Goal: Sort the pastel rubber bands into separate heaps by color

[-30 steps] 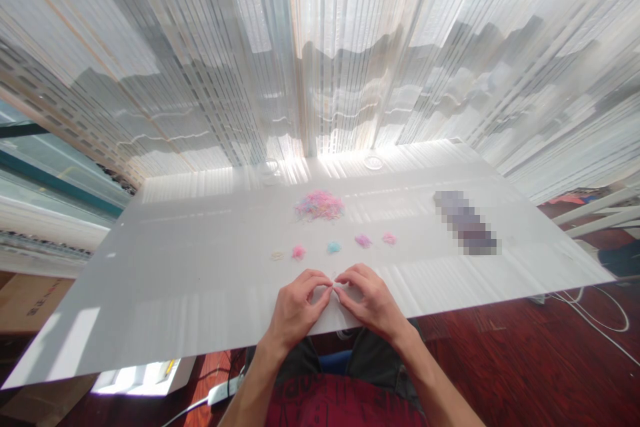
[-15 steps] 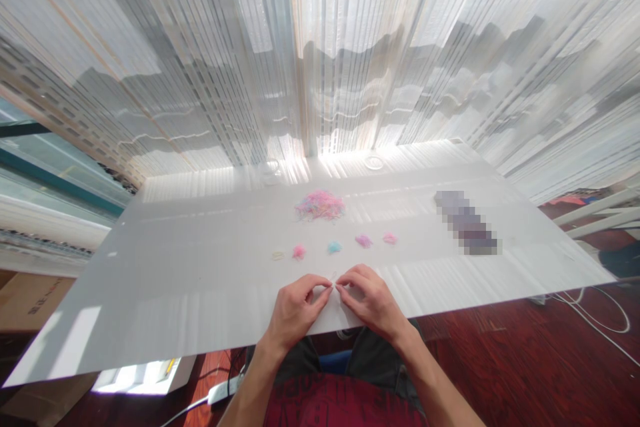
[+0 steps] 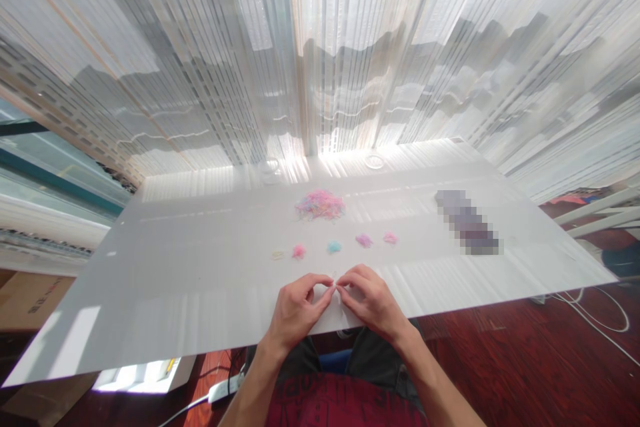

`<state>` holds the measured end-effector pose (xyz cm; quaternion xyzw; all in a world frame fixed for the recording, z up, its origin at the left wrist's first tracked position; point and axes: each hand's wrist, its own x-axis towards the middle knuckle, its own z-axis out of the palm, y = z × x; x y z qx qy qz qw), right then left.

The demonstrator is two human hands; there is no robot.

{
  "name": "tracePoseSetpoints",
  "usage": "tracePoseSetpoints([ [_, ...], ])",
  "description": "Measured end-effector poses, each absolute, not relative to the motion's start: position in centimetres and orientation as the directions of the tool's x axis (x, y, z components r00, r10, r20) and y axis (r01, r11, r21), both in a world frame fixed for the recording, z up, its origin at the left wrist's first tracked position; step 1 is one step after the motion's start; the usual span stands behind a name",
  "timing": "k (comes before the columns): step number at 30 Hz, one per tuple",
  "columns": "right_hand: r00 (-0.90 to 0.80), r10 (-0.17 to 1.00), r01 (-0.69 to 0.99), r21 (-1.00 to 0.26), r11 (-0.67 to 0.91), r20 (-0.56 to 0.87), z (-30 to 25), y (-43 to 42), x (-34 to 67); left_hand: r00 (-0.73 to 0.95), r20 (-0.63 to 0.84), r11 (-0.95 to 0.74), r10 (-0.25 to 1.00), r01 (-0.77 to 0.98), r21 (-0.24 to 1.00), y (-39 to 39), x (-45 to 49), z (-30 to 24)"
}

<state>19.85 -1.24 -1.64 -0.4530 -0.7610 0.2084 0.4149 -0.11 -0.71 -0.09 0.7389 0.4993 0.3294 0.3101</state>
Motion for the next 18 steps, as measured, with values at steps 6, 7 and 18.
tracePoseSetpoints([
  [6, -0.241, 0.857, 0.504, -0.695, 0.512, 0.456, -1.60, -1.23, 19.77, 0.258, 0.145, -0.262, 0.955, 0.510, 0.819, -0.61, 0.08, 0.26],
  [7, -0.240, 0.857, 0.506, -0.694, 0.511, 0.456, -1.56, -1.23, 19.74, 0.255, 0.140, -0.255, 0.957, 0.504, 0.825, -0.60, 0.08, 0.31],
  [18, -0.212, 0.851, 0.497, -0.697, 0.517, 0.481, -1.15, -1.26, 19.60, 0.266, 0.105, -0.220, 0.958, 0.451, 0.865, -0.42, 0.16, 0.59],
])
